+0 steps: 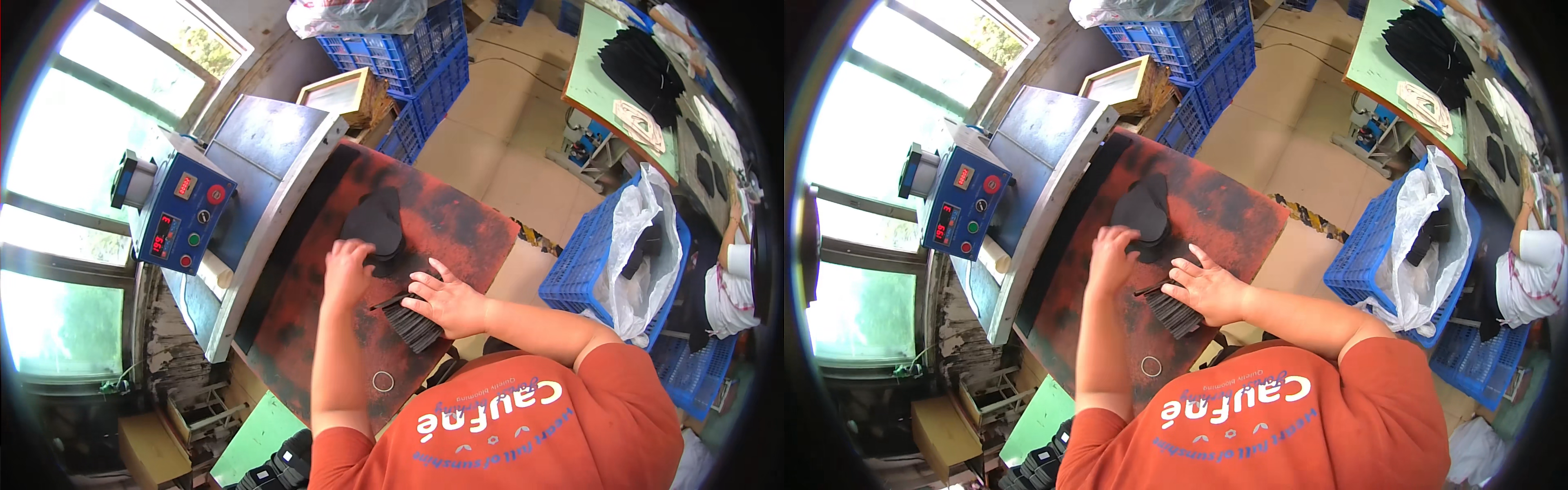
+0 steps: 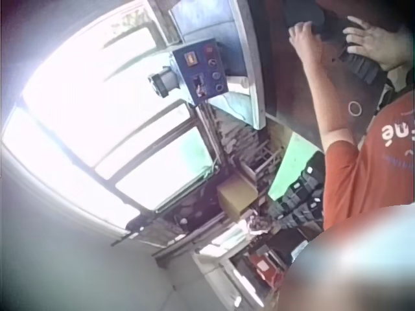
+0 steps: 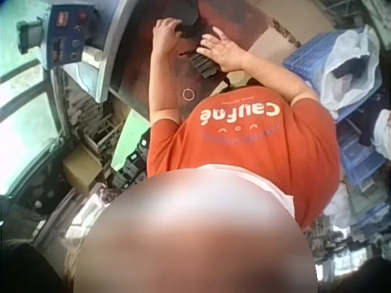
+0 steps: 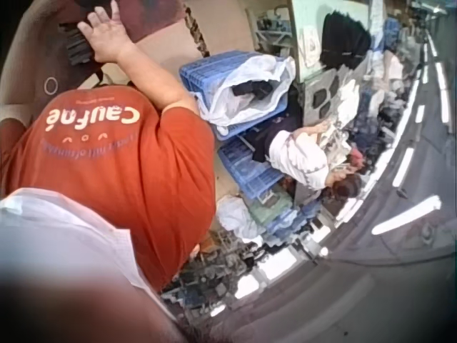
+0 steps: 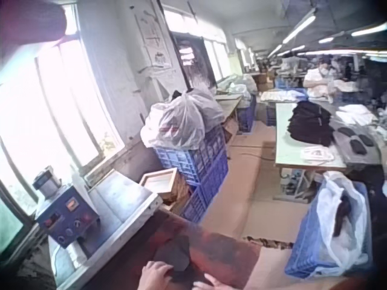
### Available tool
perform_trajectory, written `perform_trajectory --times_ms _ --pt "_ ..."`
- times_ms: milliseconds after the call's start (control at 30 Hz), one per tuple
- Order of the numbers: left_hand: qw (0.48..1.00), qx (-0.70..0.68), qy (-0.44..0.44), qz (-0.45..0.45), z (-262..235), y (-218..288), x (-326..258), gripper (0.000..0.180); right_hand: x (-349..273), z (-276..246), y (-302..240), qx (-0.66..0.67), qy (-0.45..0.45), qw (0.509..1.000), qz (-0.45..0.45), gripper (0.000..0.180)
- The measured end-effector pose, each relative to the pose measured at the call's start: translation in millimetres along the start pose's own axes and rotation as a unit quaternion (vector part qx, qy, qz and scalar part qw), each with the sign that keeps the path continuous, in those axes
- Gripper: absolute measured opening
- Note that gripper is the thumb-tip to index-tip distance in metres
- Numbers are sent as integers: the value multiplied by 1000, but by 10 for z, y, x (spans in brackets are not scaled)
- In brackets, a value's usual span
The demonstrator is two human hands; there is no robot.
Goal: Stacking, stamping with a heat press, and bagging shoe heel components in a factory.
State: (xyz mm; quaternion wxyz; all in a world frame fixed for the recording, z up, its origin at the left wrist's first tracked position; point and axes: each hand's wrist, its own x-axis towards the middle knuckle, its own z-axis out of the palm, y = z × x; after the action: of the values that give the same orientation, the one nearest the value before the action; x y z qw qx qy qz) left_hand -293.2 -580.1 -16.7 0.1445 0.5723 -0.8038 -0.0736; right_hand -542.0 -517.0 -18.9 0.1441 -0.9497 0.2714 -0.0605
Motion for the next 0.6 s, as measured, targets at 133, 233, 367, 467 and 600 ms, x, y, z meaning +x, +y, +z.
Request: perform_trajectory --times_ms 133,233,367,467,600 --pt "954 225 -184 77 -55 -9 337 95 48 -47 -20 11 -1 1000 15 98" --pt "936 246 -187 171 12 -44 545 95 84 -47 -6 37 30 998 36 108" --pt "936 199 -193 216 108 -160 794 95 70 2 8 65 78 994 47 105" --pt "966 111 -162 168 86 -114 980 70 26 -13 40 114 144 981 66 97" --pt "959 75 -272 12 -202 198 1184 50 -26 -128 88 52 156 983 86 93"
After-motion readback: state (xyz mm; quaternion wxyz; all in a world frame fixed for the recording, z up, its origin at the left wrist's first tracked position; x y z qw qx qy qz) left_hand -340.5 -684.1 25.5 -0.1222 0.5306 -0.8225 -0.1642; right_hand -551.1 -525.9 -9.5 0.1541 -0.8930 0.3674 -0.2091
